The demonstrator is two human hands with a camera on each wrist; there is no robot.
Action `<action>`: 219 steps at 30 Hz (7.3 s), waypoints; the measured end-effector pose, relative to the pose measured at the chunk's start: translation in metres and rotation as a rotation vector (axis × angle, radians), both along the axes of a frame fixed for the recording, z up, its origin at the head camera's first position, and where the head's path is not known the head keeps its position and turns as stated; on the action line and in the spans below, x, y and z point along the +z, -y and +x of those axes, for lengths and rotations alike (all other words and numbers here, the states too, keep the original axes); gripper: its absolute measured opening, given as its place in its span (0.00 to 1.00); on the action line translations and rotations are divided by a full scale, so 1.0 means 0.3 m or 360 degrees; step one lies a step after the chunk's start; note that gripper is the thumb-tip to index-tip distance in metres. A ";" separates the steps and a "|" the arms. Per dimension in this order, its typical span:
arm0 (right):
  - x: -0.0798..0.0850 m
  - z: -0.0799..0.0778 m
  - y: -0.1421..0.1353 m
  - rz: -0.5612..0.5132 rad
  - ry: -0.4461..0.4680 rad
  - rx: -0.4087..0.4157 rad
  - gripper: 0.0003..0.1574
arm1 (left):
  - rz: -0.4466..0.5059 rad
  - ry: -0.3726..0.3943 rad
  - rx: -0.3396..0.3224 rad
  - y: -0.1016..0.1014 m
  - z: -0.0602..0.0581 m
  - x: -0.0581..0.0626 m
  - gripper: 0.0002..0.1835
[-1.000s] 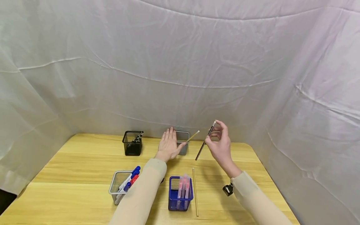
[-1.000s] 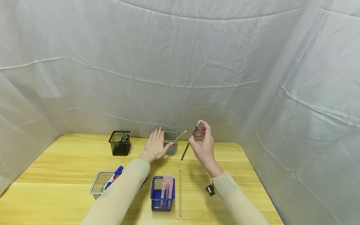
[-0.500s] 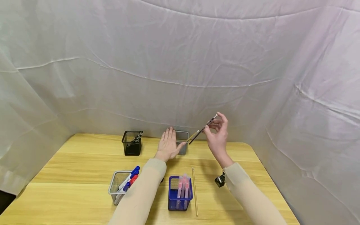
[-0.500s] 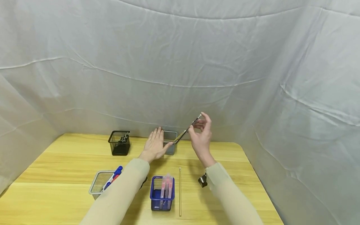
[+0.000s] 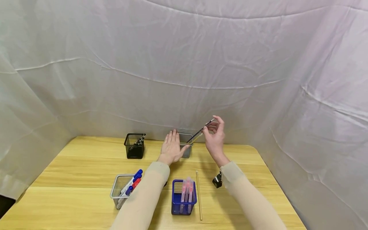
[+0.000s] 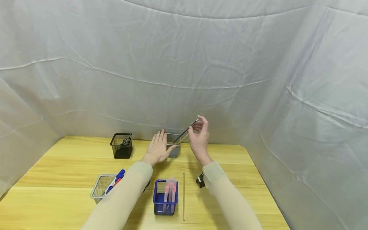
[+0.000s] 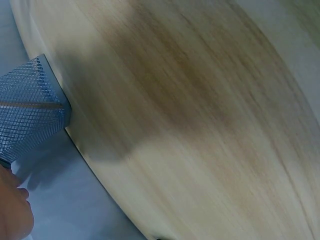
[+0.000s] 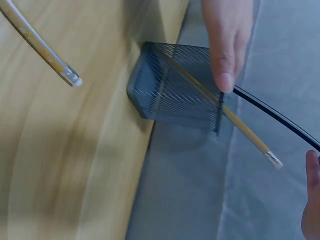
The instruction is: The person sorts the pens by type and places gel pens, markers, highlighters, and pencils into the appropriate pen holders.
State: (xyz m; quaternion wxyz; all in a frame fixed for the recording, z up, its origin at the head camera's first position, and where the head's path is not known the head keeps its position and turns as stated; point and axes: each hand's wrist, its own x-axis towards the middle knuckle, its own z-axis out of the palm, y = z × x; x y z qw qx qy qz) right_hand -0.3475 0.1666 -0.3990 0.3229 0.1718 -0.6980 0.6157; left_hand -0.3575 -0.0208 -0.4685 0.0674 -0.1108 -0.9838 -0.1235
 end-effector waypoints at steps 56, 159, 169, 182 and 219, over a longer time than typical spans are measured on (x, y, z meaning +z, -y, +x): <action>-0.175 0.006 -0.011 0.0477 0.0350 -0.0002 0.41 | 0.0046 -0.0022 -0.0020 0.005 -0.007 -0.015 0.51; -0.284 0.265 -0.098 0.1643 0.0927 0.0389 0.42 | 0.0107 -0.0015 -0.0012 -0.002 -0.002 -0.002 0.50; -0.263 0.260 -0.103 0.1526 0.0847 0.0424 0.40 | 0.0062 -0.0010 -0.0010 -0.003 -0.006 -0.012 0.51; -0.177 0.241 -0.108 0.1152 0.0713 0.0292 0.40 | 0.0069 0.0006 -0.0011 -0.003 -0.010 -0.014 0.50; 0.007 0.182 -0.040 0.0196 -0.0200 -0.0061 0.36 | 0.0058 0.0035 -0.0012 -0.009 -0.003 -0.011 0.51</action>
